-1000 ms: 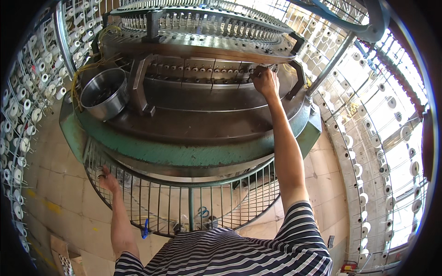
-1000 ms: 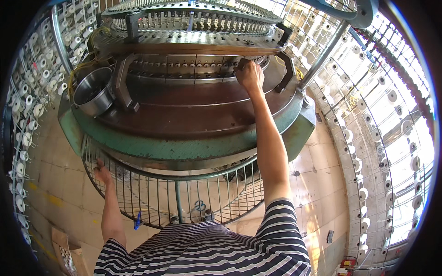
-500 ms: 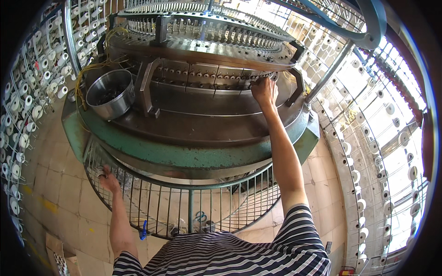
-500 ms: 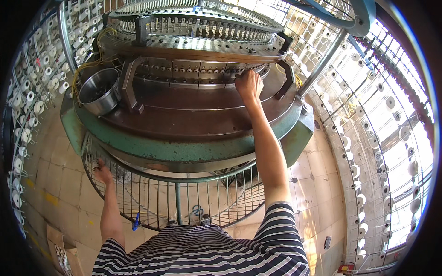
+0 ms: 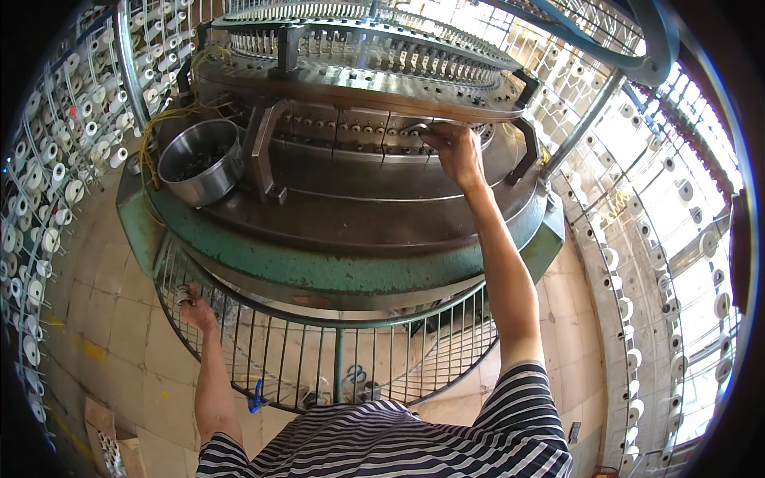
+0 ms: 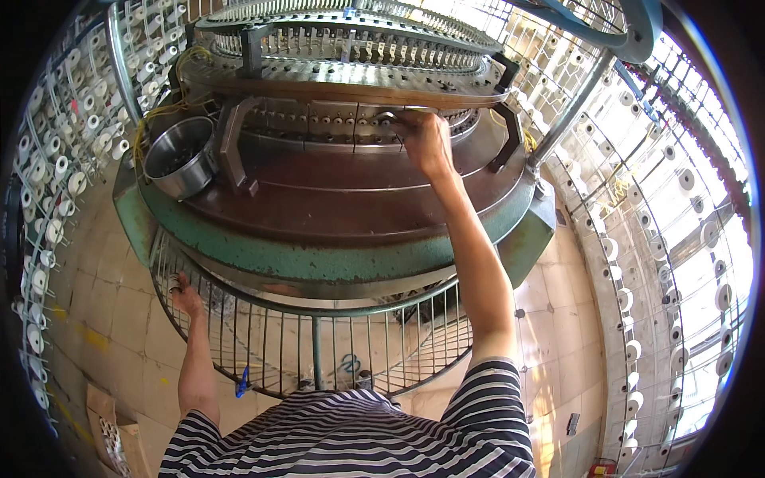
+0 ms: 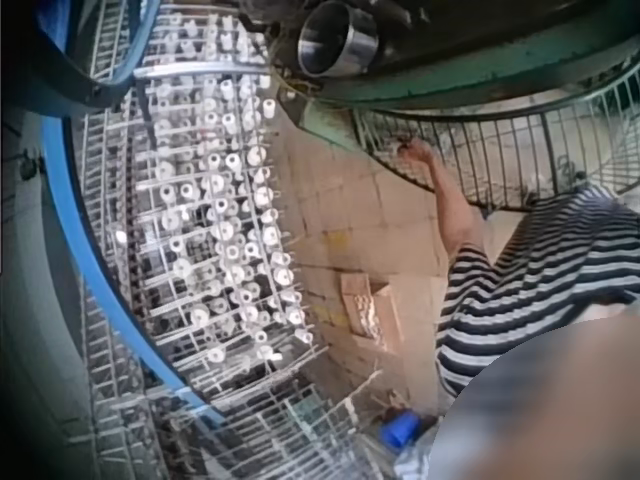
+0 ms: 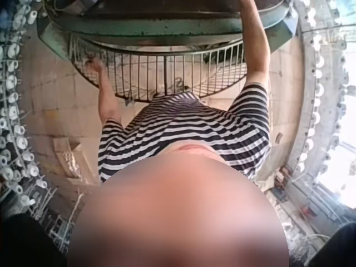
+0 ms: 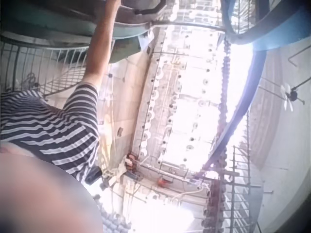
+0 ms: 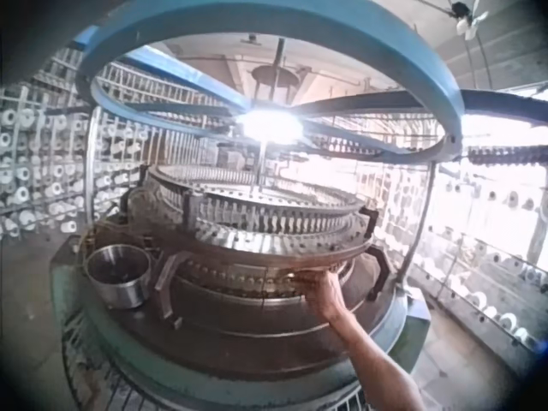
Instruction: The person stands on a platform and uses a small tool to adjust or fix components on a large circular textile machine. They repeatedly reach into the machine's upper section, manipulate parts, and occasionally place items into a metal bowl. The person also handles a white spool-like object during the process.
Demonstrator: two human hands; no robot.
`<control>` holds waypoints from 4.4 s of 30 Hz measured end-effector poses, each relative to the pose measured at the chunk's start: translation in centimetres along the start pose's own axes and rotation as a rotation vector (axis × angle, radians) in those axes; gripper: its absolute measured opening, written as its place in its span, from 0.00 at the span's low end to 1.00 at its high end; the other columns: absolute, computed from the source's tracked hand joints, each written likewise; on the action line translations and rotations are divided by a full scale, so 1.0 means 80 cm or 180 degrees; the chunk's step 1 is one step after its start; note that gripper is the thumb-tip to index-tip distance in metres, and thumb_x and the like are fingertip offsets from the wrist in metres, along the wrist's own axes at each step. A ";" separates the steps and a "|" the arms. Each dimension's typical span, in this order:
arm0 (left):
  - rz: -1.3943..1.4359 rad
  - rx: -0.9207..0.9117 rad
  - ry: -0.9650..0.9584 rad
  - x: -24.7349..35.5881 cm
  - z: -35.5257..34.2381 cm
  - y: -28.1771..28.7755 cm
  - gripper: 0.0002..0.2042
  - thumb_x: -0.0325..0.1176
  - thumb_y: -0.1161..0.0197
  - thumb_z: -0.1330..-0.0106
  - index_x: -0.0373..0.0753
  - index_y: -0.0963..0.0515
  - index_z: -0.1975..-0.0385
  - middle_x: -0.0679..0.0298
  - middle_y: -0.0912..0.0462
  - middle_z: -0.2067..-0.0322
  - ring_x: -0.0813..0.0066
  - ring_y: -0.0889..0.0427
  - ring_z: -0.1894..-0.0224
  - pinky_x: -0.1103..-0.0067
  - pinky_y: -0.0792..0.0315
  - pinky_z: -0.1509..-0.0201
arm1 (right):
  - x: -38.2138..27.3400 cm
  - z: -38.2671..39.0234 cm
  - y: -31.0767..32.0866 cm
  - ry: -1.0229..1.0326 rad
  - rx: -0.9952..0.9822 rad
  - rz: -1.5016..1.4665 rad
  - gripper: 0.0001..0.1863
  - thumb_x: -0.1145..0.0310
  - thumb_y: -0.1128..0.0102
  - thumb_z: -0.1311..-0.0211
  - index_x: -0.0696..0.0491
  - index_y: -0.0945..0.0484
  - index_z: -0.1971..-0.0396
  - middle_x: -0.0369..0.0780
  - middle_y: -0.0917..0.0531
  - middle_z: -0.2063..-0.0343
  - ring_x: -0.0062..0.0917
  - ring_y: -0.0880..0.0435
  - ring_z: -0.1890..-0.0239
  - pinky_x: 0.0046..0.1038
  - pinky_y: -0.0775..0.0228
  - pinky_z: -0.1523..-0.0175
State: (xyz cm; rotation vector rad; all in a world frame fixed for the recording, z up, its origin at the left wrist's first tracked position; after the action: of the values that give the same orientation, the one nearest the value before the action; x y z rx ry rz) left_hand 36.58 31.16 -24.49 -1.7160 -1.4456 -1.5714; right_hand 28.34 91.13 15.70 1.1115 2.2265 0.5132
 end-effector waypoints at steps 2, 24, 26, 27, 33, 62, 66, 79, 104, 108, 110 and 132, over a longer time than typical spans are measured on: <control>-0.0143 -0.0048 0.0144 0.009 0.001 0.003 0.23 0.47 0.34 0.30 0.26 0.16 0.69 0.48 0.13 0.69 0.57 0.17 0.67 0.62 0.27 0.62 | -0.007 -0.004 -0.016 -0.0452 -0.0369 -0.0897 0.06 0.75 0.31 0.38 0.61 0.13 0.63 0.41 0.10 0.71 0.23 0.10 0.62 0.27 0.21 0.56; -0.0118 0.0044 -0.0151 0.015 0.006 0.005 0.22 0.42 0.35 0.28 0.27 0.23 0.77 0.50 0.14 0.71 0.59 0.17 0.67 0.61 0.27 0.64 | 0.003 -0.008 -0.054 -0.1046 0.0152 -0.1031 0.17 0.65 0.19 0.50 0.60 0.13 0.65 0.45 0.10 0.71 0.24 0.12 0.67 0.29 0.23 0.57; -0.0114 0.0070 -0.0180 0.014 0.004 0.003 0.21 0.42 0.34 0.29 0.27 0.23 0.77 0.50 0.14 0.71 0.58 0.17 0.67 0.62 0.27 0.64 | -0.004 -0.008 -0.053 -0.0859 0.0293 -0.0999 0.17 0.64 0.19 0.51 0.60 0.13 0.65 0.46 0.10 0.70 0.30 0.10 0.66 0.32 0.23 0.57; -0.0102 0.0060 -0.0109 0.013 0.005 0.003 0.21 0.41 0.34 0.29 0.27 0.23 0.77 0.49 0.14 0.71 0.58 0.17 0.67 0.62 0.27 0.64 | -0.009 -0.008 -0.052 -0.0688 0.0341 -0.0930 0.17 0.64 0.19 0.50 0.60 0.13 0.65 0.47 0.10 0.70 0.32 0.10 0.66 0.33 0.23 0.57; 0.0094 -0.0054 0.0046 0.015 0.007 0.005 0.20 0.41 0.33 0.30 0.26 0.19 0.72 0.48 0.13 0.69 0.57 0.16 0.66 0.61 0.26 0.63 | -0.017 -0.006 -0.045 -0.1068 0.0251 -0.0258 0.15 0.63 0.21 0.48 0.58 0.12 0.66 0.48 0.11 0.70 0.39 0.11 0.66 0.34 0.23 0.57; 0.0432 -0.0078 0.0238 0.019 0.008 0.004 0.17 0.40 0.34 0.28 0.27 0.16 0.62 0.51 0.12 0.63 0.63 0.16 0.62 0.65 0.26 0.56 | -0.003 -0.008 -0.054 -0.1223 0.0359 -0.0728 0.19 0.62 0.19 0.50 0.62 0.13 0.68 0.47 0.11 0.72 0.26 0.13 0.69 0.30 0.23 0.58; 0.0362 -0.0037 0.0018 0.010 0.004 0.002 0.18 0.41 0.35 0.28 0.26 0.16 0.61 0.50 0.12 0.63 0.61 0.16 0.62 0.65 0.26 0.57 | 0.002 -0.009 -0.061 -0.1265 0.0265 -0.0873 0.19 0.62 0.19 0.50 0.63 0.14 0.68 0.46 0.11 0.72 0.24 0.14 0.70 0.30 0.24 0.59; -0.0147 -0.0228 0.0440 0.020 0.007 0.010 0.21 0.45 0.36 0.27 0.28 0.20 0.70 0.49 0.16 0.71 0.60 0.21 0.68 0.59 0.33 0.63 | -0.010 -0.009 -0.055 -0.1111 0.0388 -0.1214 0.15 0.67 0.20 0.48 0.63 0.13 0.68 0.46 0.10 0.69 0.24 0.11 0.66 0.30 0.22 0.56; 0.0892 0.0033 0.0218 -0.009 0.002 -0.007 0.11 0.25 0.40 0.28 0.27 0.20 0.75 0.55 0.13 0.69 0.67 0.18 0.66 0.71 0.31 0.64 | 0.016 -0.016 -0.044 -0.0457 0.0267 -0.1222 0.11 0.72 0.31 0.40 0.62 0.14 0.60 0.46 0.10 0.65 0.22 0.13 0.62 0.27 0.23 0.54; 0.0765 0.0104 -0.0112 -0.002 0.004 -0.005 0.14 0.31 0.38 0.28 0.27 0.19 0.74 0.53 0.13 0.70 0.65 0.19 0.68 0.66 0.30 0.65 | 0.011 -0.014 -0.048 -0.0644 0.0339 -0.1715 0.12 0.75 0.31 0.40 0.63 0.15 0.58 0.44 0.10 0.64 0.23 0.13 0.61 0.28 0.23 0.53; 0.0420 0.0120 0.0006 0.002 0.005 -0.003 0.16 0.35 0.36 0.28 0.27 0.19 0.74 0.53 0.13 0.71 0.64 0.20 0.70 0.64 0.30 0.66 | 0.006 -0.014 -0.050 -0.0761 0.0551 -0.1882 0.12 0.74 0.31 0.41 0.64 0.15 0.58 0.43 0.10 0.64 0.24 0.13 0.62 0.28 0.23 0.54; 0.0083 0.0082 0.0184 0.011 0.007 0.004 0.25 0.49 0.34 0.29 0.29 0.19 0.78 0.52 0.17 0.77 0.62 0.27 0.77 0.60 0.35 0.70 | -0.009 0.015 -0.024 0.0072 -0.0421 -0.0066 0.10 0.75 0.41 0.39 0.56 0.15 0.60 0.57 0.17 0.68 0.55 0.17 0.60 0.47 0.25 0.55</control>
State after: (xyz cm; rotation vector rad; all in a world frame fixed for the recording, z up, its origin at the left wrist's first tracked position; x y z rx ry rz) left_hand 36.96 31.84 -23.77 -1.6546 -1.4040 -1.5690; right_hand 28.34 89.55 13.97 1.0182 2.1868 0.6573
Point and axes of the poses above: each hand's wrist, its own z-axis away from the middle knuckle, its own y-axis out of the back of the hand, x = y × z, the point moved 1 cm from there along -z, towards the middle knuckle
